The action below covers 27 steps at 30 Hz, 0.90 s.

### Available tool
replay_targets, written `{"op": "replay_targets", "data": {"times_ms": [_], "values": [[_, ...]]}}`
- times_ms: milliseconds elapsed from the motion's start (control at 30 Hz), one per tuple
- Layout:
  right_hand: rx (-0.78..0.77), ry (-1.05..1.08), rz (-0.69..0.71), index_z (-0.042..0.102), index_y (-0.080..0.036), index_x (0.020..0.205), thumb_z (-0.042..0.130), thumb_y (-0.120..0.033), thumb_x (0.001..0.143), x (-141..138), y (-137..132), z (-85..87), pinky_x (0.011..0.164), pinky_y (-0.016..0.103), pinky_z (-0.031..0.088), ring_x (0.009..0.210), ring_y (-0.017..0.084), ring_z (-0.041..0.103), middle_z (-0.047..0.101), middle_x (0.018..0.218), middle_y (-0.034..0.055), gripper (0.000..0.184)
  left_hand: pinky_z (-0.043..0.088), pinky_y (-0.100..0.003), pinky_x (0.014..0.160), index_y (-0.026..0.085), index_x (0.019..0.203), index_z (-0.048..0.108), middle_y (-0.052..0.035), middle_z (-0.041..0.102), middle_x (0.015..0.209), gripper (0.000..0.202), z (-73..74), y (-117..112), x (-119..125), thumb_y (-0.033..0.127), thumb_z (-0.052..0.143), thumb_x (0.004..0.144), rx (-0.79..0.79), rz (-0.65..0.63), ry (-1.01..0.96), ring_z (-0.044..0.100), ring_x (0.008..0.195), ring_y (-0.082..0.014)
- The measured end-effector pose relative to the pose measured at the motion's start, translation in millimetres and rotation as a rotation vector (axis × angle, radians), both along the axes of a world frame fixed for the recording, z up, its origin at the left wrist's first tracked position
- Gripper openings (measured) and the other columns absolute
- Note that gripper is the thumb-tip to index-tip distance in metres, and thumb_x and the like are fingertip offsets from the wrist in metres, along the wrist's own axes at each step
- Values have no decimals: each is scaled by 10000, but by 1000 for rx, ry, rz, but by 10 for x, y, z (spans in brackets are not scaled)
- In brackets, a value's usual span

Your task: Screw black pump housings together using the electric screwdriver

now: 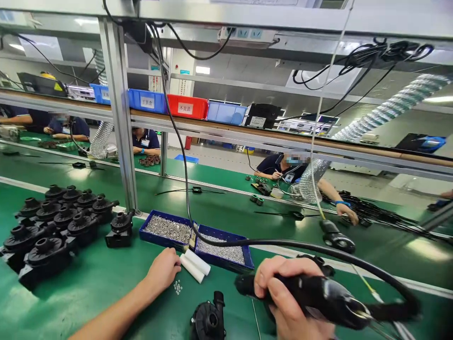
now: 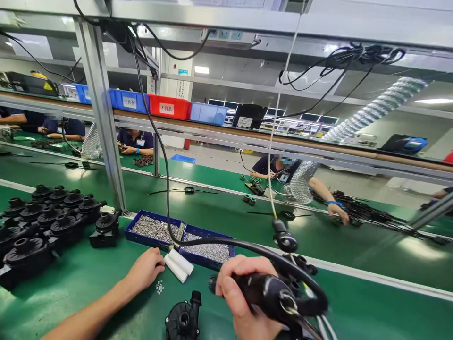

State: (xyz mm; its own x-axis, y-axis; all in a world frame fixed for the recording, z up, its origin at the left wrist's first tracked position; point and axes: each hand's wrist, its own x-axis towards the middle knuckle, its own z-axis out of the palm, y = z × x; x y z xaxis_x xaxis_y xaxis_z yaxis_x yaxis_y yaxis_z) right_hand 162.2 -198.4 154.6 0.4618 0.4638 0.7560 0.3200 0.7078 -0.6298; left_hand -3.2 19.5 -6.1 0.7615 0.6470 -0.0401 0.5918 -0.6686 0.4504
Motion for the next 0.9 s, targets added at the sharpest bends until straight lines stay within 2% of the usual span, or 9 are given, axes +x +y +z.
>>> {"op": "replay_targets", "data": {"times_ms": [100, 200, 267, 433, 600, 667, 733, 800, 900], "values": [[-78, 128, 133, 569, -267, 1013, 747, -283, 1010, -151, 197, -179, 481, 212, 511, 507, 118, 606, 663, 730, -45, 179, 440, -351, 904, 182, 861, 781, -90, 711, 1047, 202, -36, -24, 22, 142, 633, 993, 30, -27, 29, 642, 1083, -273], [-281, 221, 211, 555, -249, 981, 800, -362, 972, -281, 362, -299, 491, 231, 483, 485, 120, 587, 661, 720, -44, 269, 440, -378, 916, 170, 872, 772, -113, 706, 1049, 293, -22, -68, 31, 126, 532, 1034, 65, -55, 70, 628, 1077, -290], [-423, 235, 248, 564, -231, 967, 830, -416, 936, -308, 420, -322, 510, 250, 472, 501, 127, 585, 659, 721, -29, 325, 442, -394, 918, 166, 878, 769, -128, 707, 1049, 324, -6, -113, 30, 109, 493, 1038, 84, -70, 97, 623, 1067, -302], [-577, 167, 226, 595, -210, 937, 845, -473, 900, -227, 426, -282, 503, 259, 463, 499, 125, 561, 634, 705, -24, 364, 459, -414, 922, 171, 791, 745, -146, 712, 1010, 343, 4, -206, 48, 50, 497, 995, 96, -94, 142, 629, 1057, -328], [-537, 150, 157, 613, -206, 925, 840, -463, 905, -210, 363, -218, 501, 272, 467, 512, 138, 564, 636, 707, -7, 344, 448, -457, 1011, 113, 1062, 735, -204, 682, 1192, 341, -22, -282, 90, -48, 503, 872, 97, -34, 118, 581, 1185, -371], [-468, 195, 144, 598, -214, 940, 841, -437, 917, -239, 321, -184, 504, 267, 468, 514, 135, 568, 640, 715, -9, 330, 449, -414, 1000, 131, 1095, 694, -176, 676, 1207, 346, -31, -350, 86, -42, 501, 867, 83, -37, 75, 594, 1163, -332], [-398, 237, 137, 583, -224, 952, 830, -401, 940, -270, 273, -154, 504, 257, 477, 514, 127, 574, 639, 729, -15, 304, 452, -347, 923, 186, 996, 645, -100, 686, 1074, 233, -44, -454, 68, 23, 495, 922, -147, -71, -44, 616, 1043, -264], [-331, 262, 144, 571, -235, 963, 810, -371, 964, -296, 227, -137, 506, 245, 483, 519, 118, 577, 629, 739, -25, 275, 447, -300, 771, 220, 868, 565, -26, 640, 866, 109, -64, -579, 49, 149, 531, 943, -543, -114, -135, 595, 830, -205], [-276, 264, 157, 563, -241, 972, 795, -364, 980, -315, 178, -145, 509, 241, 482, 515, 116, 569, 621, 733, -30, 263, 366, -252, 530, 241, 785, 489, 37, 528, 678, 174, -102, -734, 37, 360, 589, 862, -970, -144, -82, 458, 538, -139]]}}
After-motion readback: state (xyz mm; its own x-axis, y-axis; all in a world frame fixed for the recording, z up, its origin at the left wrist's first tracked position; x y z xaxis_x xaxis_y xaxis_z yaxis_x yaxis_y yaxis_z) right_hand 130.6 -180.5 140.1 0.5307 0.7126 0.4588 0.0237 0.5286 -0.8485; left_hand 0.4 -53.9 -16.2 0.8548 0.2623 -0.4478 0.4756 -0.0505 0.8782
